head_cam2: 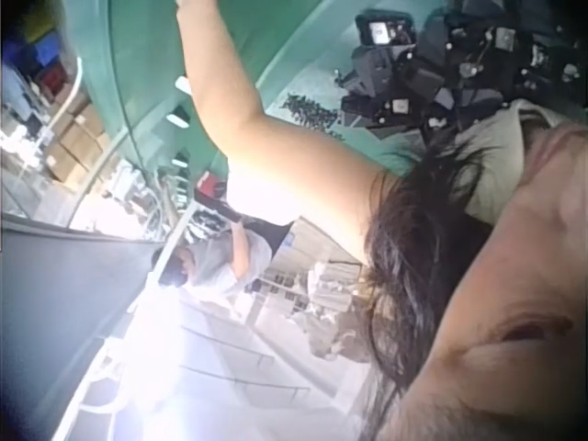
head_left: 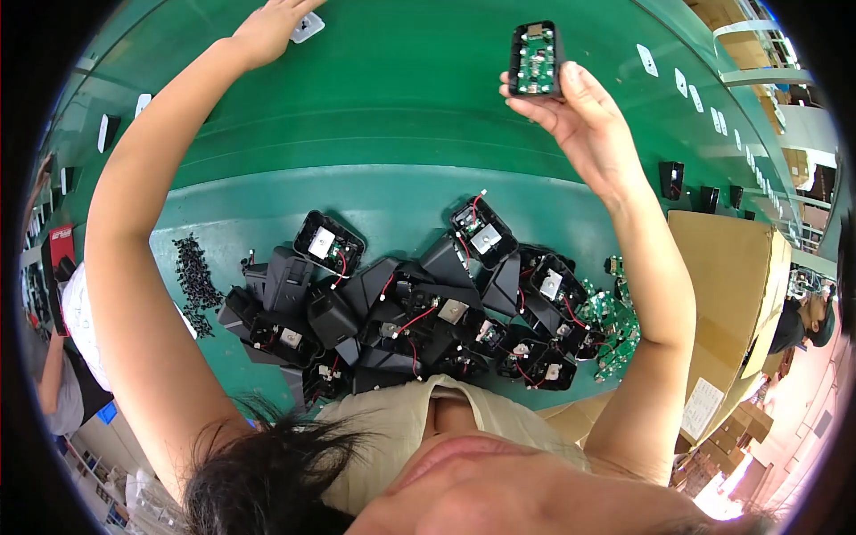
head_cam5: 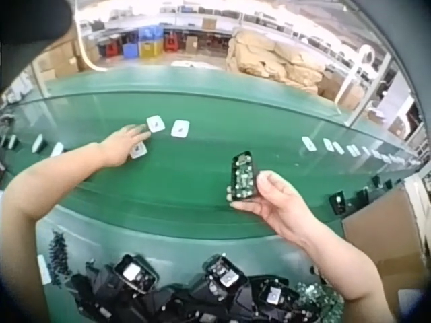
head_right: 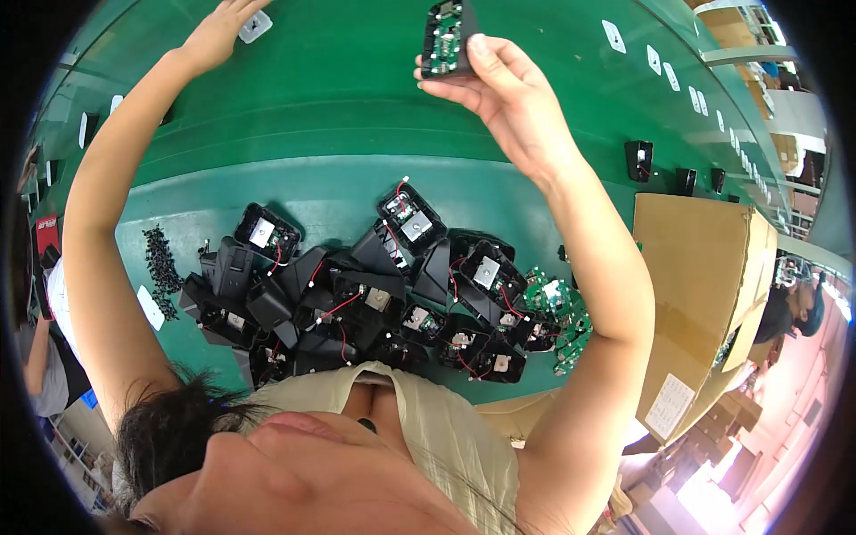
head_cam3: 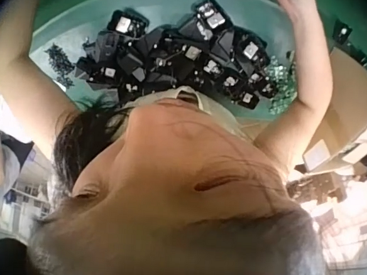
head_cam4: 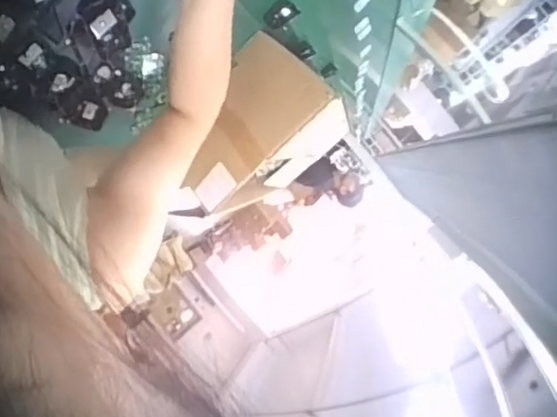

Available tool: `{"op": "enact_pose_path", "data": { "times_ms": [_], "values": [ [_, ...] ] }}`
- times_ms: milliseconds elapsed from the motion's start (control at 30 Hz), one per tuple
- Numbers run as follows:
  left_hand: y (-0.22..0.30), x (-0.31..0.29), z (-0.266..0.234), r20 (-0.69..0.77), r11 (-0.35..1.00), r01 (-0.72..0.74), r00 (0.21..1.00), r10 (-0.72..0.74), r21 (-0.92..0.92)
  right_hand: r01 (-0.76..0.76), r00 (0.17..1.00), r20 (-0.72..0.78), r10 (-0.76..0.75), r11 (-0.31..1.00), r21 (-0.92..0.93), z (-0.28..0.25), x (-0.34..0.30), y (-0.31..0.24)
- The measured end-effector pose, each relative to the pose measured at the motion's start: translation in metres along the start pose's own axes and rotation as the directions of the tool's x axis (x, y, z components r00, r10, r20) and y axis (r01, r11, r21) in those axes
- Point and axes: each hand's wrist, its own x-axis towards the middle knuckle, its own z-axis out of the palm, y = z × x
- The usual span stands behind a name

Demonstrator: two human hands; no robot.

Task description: The person assembles electronic circuit boards into black plastic housings by hand, securing them with mounting clips.

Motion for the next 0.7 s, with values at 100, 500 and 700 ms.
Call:
{"op": "enact_pose_path", "data": {
  "times_ms": [100,500,700],
  "values": [
    [-0.006,0.000,0.001,0.024,0.967,-0.238,0.971,0.237,0.086,-0.021,0.999,0.028,0.020,0.999,0.032,0.003,0.003,0.006],
    [0.126,0.041,0.086,0.172,0.829,0.296,0.892,-0.417,0.474,-0.011,0.998,-0.068,0.006,0.997,-0.074,0.016,0.038,0.034],
    [0.149,0.047,0.069,-0.028,0.697,0.711,0.702,-0.712,0.089,0.234,0.972,0.186,-0.146,0.490,-0.839,0.042,0.060,0.030]
  ]
}}
